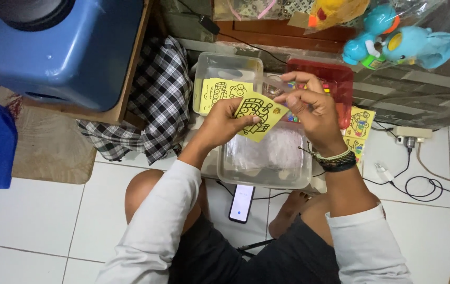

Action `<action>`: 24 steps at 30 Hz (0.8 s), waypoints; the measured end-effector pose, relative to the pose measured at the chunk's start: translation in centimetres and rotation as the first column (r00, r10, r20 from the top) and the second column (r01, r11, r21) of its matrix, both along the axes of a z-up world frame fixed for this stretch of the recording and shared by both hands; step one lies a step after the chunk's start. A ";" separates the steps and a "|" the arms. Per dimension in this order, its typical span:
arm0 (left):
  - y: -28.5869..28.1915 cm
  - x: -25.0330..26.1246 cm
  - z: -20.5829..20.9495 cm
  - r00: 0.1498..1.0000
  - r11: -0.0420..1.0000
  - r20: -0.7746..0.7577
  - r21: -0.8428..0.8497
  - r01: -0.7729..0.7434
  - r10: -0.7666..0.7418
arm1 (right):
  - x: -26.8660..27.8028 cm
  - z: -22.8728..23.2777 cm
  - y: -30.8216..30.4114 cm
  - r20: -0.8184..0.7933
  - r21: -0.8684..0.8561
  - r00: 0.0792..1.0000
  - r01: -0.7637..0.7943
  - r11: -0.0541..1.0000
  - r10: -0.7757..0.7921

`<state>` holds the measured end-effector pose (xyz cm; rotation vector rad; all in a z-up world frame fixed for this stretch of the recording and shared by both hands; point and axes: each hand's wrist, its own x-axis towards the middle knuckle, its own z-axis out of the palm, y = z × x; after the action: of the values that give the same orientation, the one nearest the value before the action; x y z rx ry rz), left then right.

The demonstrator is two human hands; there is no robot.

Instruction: The person places small plastic blocks into transparent plastic bags with cartoon-animal card inserts. They seal each bag and place them into a plastic container.

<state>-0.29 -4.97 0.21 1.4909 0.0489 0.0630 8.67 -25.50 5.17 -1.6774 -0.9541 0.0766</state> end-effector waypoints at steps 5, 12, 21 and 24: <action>0.0 0.0 0.1 0.996 0.942 0.081 0.335 0.009 -0.038 | 1.1 -1.9 -0.9 -0.136 -0.046 0.991 0.002 0.999 -0.008; 0.4 0.0 -0.9 0.993 0.865 0.091 0.501 0.016 -0.071 | 1.4 -2.5 -0.6 -0.136 -0.105 0.990 -0.061 0.993 0.046; 0.7 -0.1 -0.7 0.993 0.887 0.036 0.455 0.080 -0.108 | 2.0 -2.7 -0.8 -0.172 -0.130 0.983 -0.089 0.987 0.066; 0.8 -0.3 -0.8 0.993 0.889 0.015 0.447 0.102 -0.121 | 2.2 -3.0 -1.3 -0.184 -0.155 0.981 -0.088 0.984 0.059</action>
<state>-0.57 -4.16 -0.60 1.9502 -0.0921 0.0121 10.84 -26.79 2.12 -1.7509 -0.8935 0.3577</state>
